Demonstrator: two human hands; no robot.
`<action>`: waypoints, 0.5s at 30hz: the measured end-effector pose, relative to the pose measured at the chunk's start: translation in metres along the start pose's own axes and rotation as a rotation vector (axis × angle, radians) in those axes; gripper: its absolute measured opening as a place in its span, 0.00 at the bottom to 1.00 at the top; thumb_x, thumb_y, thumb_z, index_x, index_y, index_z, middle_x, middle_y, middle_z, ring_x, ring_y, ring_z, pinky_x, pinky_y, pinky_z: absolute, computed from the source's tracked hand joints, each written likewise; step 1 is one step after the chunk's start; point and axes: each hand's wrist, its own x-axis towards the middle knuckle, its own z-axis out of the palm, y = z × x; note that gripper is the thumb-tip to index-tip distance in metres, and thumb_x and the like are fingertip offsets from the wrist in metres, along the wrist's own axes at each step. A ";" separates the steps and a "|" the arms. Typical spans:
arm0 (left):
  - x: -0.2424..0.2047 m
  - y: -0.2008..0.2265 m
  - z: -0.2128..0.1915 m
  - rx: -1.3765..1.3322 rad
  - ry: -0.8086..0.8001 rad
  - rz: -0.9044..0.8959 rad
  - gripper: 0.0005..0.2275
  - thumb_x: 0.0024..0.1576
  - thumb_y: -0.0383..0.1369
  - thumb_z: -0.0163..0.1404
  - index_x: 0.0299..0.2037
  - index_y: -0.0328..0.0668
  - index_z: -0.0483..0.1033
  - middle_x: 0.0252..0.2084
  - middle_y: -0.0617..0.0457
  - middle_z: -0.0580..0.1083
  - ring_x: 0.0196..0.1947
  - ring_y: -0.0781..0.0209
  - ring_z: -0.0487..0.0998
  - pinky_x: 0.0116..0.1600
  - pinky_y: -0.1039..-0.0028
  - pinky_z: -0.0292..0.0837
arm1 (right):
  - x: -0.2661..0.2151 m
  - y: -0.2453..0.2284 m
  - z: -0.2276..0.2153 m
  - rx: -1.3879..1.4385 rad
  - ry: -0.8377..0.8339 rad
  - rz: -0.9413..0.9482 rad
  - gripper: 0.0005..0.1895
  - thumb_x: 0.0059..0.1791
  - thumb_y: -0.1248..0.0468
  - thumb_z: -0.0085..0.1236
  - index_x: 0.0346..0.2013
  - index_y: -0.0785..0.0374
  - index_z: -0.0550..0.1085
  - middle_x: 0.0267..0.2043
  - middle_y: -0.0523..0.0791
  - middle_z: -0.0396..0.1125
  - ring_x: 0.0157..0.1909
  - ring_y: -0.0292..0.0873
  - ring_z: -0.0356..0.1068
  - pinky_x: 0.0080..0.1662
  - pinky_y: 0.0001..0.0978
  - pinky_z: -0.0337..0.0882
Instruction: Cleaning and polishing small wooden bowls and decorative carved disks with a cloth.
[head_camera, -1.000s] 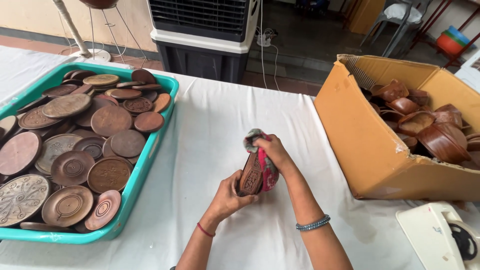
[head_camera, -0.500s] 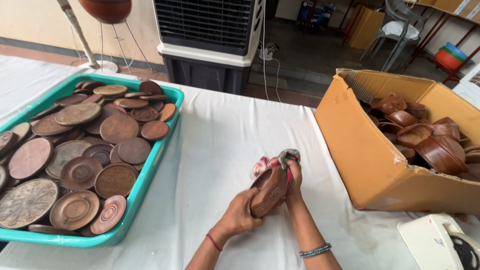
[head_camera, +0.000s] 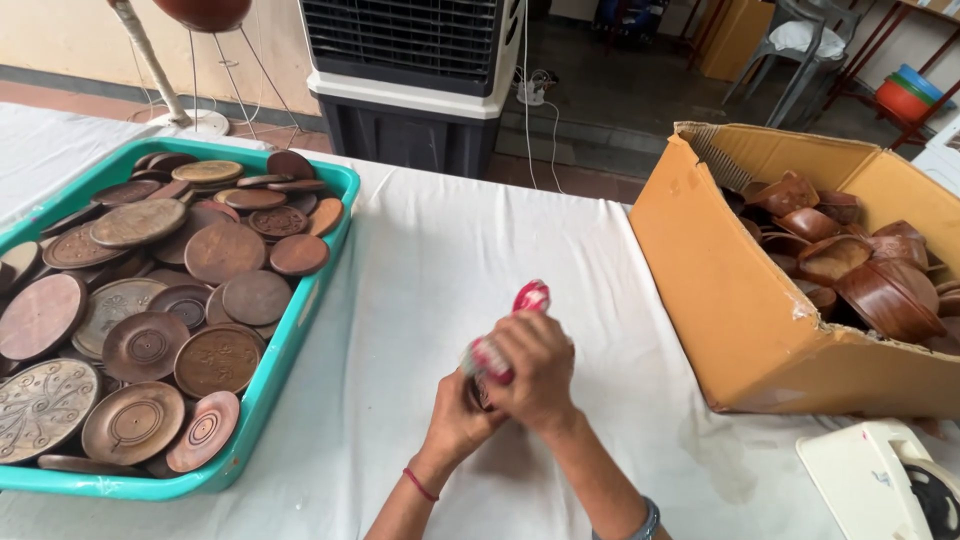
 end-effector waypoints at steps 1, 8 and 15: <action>0.001 -0.005 0.001 -0.052 -0.002 0.020 0.18 0.43 0.26 0.63 0.44 0.36 0.75 0.34 0.52 0.79 0.34 0.69 0.76 0.41 0.75 0.76 | 0.006 -0.013 -0.005 -0.082 -0.049 -0.108 0.11 0.32 0.60 0.63 0.25 0.61 0.75 0.34 0.45 0.71 0.43 0.48 0.70 0.50 0.48 0.69; 0.006 -0.016 0.003 -0.059 -0.005 0.031 0.09 0.48 0.25 0.58 0.36 0.34 0.75 0.30 0.55 0.78 0.32 0.69 0.77 0.35 0.73 0.75 | 0.006 0.000 -0.001 -0.088 -0.122 -0.050 0.11 0.34 0.59 0.66 0.21 0.60 0.74 0.31 0.43 0.71 0.42 0.46 0.70 0.49 0.47 0.68; 0.010 0.033 0.002 0.035 -0.039 -0.163 0.17 0.43 0.27 0.62 0.42 0.37 0.73 0.30 0.54 0.78 0.29 0.69 0.76 0.37 0.74 0.75 | 0.005 0.024 0.004 0.007 -0.145 0.263 0.09 0.36 0.60 0.64 0.26 0.60 0.78 0.29 0.40 0.72 0.37 0.42 0.71 0.41 0.37 0.70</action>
